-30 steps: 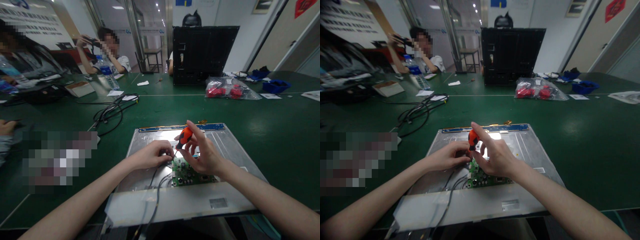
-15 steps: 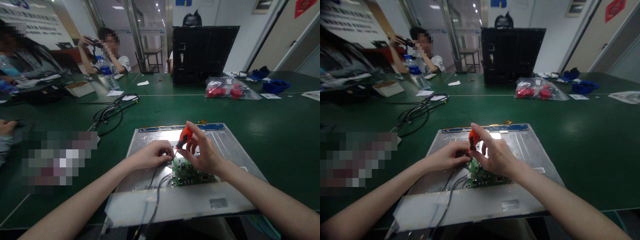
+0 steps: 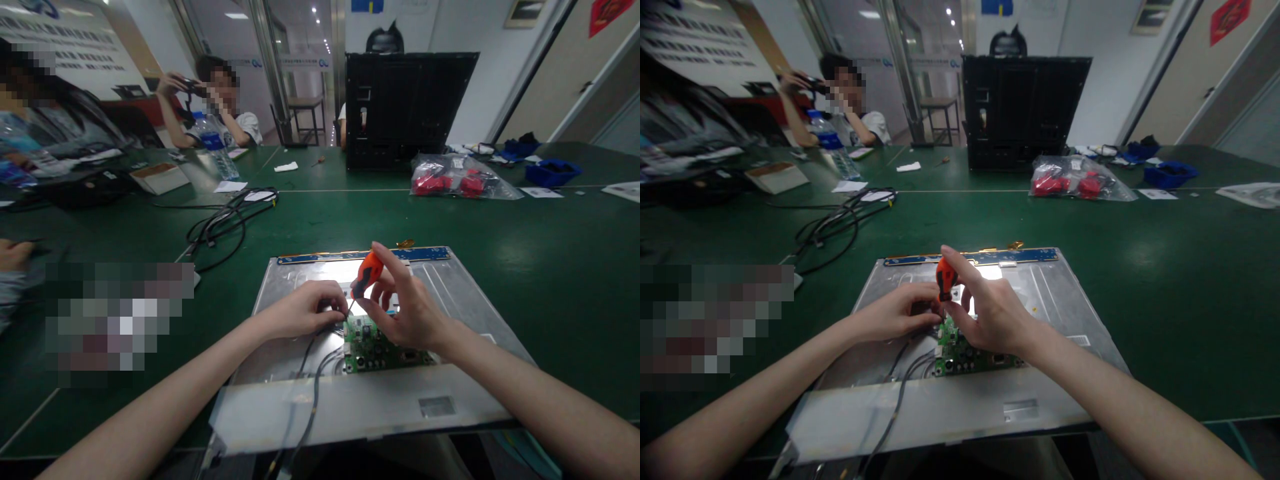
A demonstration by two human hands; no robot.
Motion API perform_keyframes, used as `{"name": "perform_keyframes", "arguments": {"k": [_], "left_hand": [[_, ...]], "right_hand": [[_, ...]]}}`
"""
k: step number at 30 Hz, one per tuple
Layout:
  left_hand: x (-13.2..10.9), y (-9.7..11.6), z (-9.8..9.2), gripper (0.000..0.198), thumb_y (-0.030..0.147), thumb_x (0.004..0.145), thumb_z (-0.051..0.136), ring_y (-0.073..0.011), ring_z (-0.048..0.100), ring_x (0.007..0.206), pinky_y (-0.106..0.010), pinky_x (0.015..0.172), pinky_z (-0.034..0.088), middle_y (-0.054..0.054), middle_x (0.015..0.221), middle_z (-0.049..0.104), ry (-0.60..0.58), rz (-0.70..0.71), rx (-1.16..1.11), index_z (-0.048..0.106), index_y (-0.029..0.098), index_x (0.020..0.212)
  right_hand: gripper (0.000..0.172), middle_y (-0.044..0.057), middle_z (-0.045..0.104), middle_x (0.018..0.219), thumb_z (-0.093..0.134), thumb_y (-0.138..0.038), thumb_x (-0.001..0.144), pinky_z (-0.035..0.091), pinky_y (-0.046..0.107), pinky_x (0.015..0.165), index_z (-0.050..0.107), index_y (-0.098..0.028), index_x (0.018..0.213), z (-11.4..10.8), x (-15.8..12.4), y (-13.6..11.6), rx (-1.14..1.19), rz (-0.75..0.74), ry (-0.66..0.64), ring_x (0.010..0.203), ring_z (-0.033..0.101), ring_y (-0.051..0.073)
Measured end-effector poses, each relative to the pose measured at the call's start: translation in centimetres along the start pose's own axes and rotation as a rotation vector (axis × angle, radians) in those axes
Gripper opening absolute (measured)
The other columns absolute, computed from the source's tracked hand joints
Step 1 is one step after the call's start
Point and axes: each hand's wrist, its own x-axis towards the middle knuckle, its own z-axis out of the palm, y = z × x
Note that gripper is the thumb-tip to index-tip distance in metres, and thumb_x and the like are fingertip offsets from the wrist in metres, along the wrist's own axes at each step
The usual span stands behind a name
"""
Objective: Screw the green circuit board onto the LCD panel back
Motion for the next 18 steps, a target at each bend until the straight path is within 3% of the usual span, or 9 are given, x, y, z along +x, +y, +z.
{"name": "perform_keyframes", "arguments": {"k": [10, 18], "left_hand": [[-0.01, -0.02, 0.07, 0.006, 0.023, 0.09, 0.066, -0.0198, 0.06, 0.082, -0.031, 0.076, 0.046, -0.003, 0.088, 0.069, 0.004, 0.008, -0.001, 0.069, 0.019, 0.087], [-0.06, 0.07, 0.04, 0.006, 0.022, 0.09, 0.065, -0.02, 0.062, 0.082, -0.031, 0.076, 0.048, -0.003, 0.09, 0.07, -0.003, -0.005, -0.01, 0.068, 0.019, 0.086]], "right_hand": [[0.086, 0.003, 0.073, 0.101, 0.061, -0.013, 0.098, 0.05, 0.023, 0.046, 0.015, -0.034, 0.167, -0.02, 0.12, 0.09, -0.043, -0.065, 0.024, 0.058, 0.064, 0.012], [0.088, 0.005, 0.073, 0.099, 0.055, -0.008, 0.095, 0.051, 0.022, 0.044, 0.011, -0.033, 0.168, -0.03, -0.06, -0.02, 0.019, 0.009, -0.01, 0.058, 0.068, 0.013]]}}
